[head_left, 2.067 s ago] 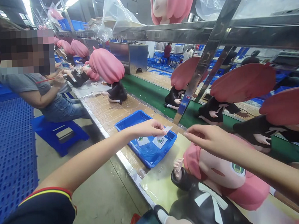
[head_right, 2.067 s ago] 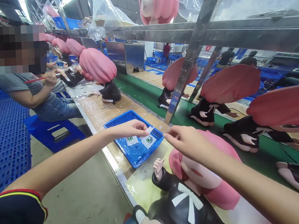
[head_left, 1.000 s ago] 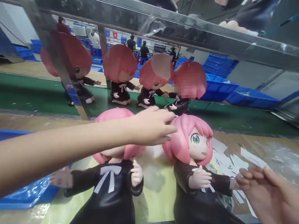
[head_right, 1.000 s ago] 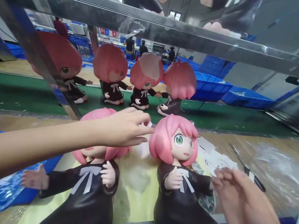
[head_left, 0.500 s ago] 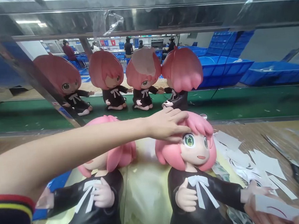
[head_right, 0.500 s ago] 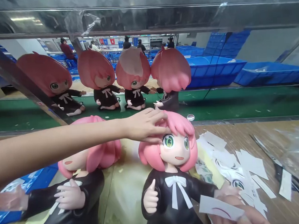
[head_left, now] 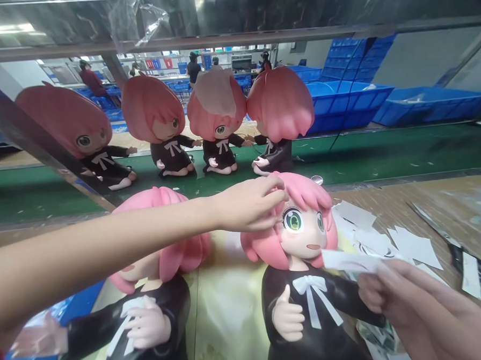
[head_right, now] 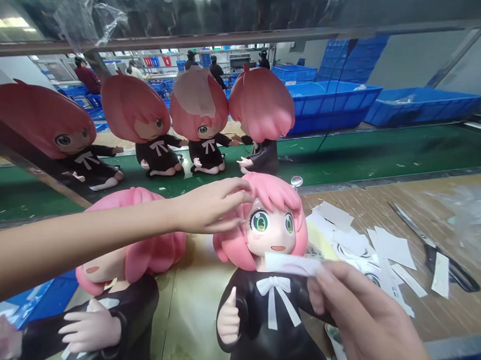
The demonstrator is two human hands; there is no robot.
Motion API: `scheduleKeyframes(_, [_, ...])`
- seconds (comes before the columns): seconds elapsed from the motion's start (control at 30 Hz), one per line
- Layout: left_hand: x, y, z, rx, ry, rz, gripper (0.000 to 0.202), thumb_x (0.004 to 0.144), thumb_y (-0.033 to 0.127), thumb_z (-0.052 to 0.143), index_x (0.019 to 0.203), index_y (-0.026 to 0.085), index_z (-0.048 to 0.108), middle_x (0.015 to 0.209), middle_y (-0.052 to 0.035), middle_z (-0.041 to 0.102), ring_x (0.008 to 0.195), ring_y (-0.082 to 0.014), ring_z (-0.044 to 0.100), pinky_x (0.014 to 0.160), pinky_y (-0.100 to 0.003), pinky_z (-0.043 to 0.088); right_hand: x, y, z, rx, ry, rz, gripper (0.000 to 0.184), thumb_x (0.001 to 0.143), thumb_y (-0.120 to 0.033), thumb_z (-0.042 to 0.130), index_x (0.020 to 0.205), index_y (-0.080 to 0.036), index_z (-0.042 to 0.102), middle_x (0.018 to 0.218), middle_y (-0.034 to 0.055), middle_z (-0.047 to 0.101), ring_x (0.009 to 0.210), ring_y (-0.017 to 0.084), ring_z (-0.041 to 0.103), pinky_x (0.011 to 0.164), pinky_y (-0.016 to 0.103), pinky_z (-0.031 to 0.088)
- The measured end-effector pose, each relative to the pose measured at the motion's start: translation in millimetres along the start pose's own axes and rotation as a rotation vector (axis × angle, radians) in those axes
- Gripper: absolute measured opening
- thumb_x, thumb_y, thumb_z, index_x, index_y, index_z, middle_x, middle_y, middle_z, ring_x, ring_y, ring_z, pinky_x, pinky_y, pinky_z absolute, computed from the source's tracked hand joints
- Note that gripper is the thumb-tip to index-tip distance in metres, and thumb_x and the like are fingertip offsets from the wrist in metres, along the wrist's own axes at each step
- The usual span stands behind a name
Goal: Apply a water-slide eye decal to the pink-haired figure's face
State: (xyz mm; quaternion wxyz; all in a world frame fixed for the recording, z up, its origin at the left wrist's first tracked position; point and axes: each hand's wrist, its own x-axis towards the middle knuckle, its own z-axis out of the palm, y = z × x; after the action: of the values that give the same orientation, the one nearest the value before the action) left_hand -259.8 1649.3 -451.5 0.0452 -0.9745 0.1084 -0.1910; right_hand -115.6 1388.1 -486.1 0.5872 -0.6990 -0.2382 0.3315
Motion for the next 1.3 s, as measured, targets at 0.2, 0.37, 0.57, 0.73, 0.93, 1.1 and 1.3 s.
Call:
scheduleKeyframes(0.2, [-9.0, 12.8, -6.7, -0.038, 0.137, -0.034, 0.032, 0.102, 0.036, 0.048, 0.116, 0.011, 0.063, 0.119, -0.0195, 0.062, 0.098, -0.0257, 0.06, 0.082, -0.04, 0.055, 42.7, -20.6, 31.8, -0.066, -0.113, 0.117, 0.057, 0.064, -0.073, 0.078, 0.079, -0.018, 0.071, 0.078, 0.0057, 0.062, 0.071, 0.016, 0.054, 0.062, 0.023, 0.046])
scheduleKeyframes(0.37, [-11.0, 21.4, -1.1, 0.161, 0.166, 0.091, 0.032, 0.098, 0.037, 0.056, 0.116, 0.014, 0.068, 0.106, -0.0156, 0.065, 0.089, -0.0268, 0.058, 0.078, -0.042, 0.052, 53.5, -17.3, 46.4, -0.046, -0.078, 0.134, 0.054, 0.058, -0.067, 0.079, 0.077, -0.018, 0.069, 0.074, 0.0032, 0.06, 0.066, 0.014, 0.051, 0.056, 0.022, 0.045])
scheduleKeyframes(0.57, [-7.2, 24.9, 9.1, 0.22, 0.143, 0.024, 0.038, 0.099, 0.042, 0.052, 0.119, 0.015, 0.069, 0.109, -0.0164, 0.067, 0.093, -0.0299, 0.059, 0.083, -0.045, 0.055, 56.2, -16.3, 50.2, -0.05, -0.024, 0.101, 0.056, 0.059, -0.07, 0.08, 0.073, -0.018, 0.068, 0.073, 0.0024, 0.056, 0.063, 0.013, 0.05, 0.051, 0.023, 0.049])
scheduleKeyframes(0.73, [-6.8, 22.8, 17.2, 0.221, 0.16, 0.024, 0.04, 0.099, 0.045, 0.054, 0.118, 0.014, 0.071, 0.109, -0.0167, 0.067, 0.095, -0.0323, 0.062, 0.084, -0.047, 0.056, 61.9, -14.5, 45.9, -0.085, -0.052, 0.073, 0.056, 0.059, -0.071, 0.081, 0.07, -0.018, 0.067, 0.07, 0.0022, 0.053, 0.062, 0.015, 0.051, 0.049, 0.026, 0.053])
scheduleKeyframes(0.93, [-6.5, 20.5, 22.5, 0.259, 0.184, 0.007, 0.047, 0.1, 0.052, 0.051, 0.119, 0.013, 0.069, 0.112, -0.0172, 0.067, 0.096, -0.0315, 0.063, 0.084, -0.046, 0.057, 67.8, -13.3, 40.1, -0.119, -0.114, 0.08, 0.048, 0.069, -0.066, 0.08, 0.074, -0.019, 0.068, 0.065, 0.0006, 0.05, 0.062, 0.017, 0.055, 0.051, 0.029, 0.057])
scheduleKeyframes(1.1, [-5.6, 19.4, 22.3, 0.277, 0.206, 0.003, 0.048, 0.099, 0.054, 0.051, 0.116, 0.013, 0.07, 0.111, -0.0175, 0.068, 0.097, -0.0321, 0.062, 0.087, -0.047, 0.057, 69.8, -14.2, 39.8, -0.134, -0.126, 0.082, 0.046, 0.069, -0.064, 0.079, 0.079, -0.02, 0.068, 0.063, 0.0001, 0.051, 0.06, 0.017, 0.056, 0.051, 0.029, 0.058])
scheduleKeyframes(1.3, [-10.1, 21.3, 18.9, 0.245, 0.205, 0.073, 0.042, 0.097, 0.046, 0.056, 0.12, 0.013, 0.068, 0.115, -0.0172, 0.066, 0.1, -0.0333, 0.062, 0.085, -0.049, 0.057, 70.9, -15.0, 41.3, -0.156, -0.128, 0.084, 0.052, 0.065, -0.067, 0.077, 0.076, -0.018, 0.067, 0.059, -0.0003, 0.049, 0.058, 0.016, 0.055, 0.052, 0.03, 0.058])
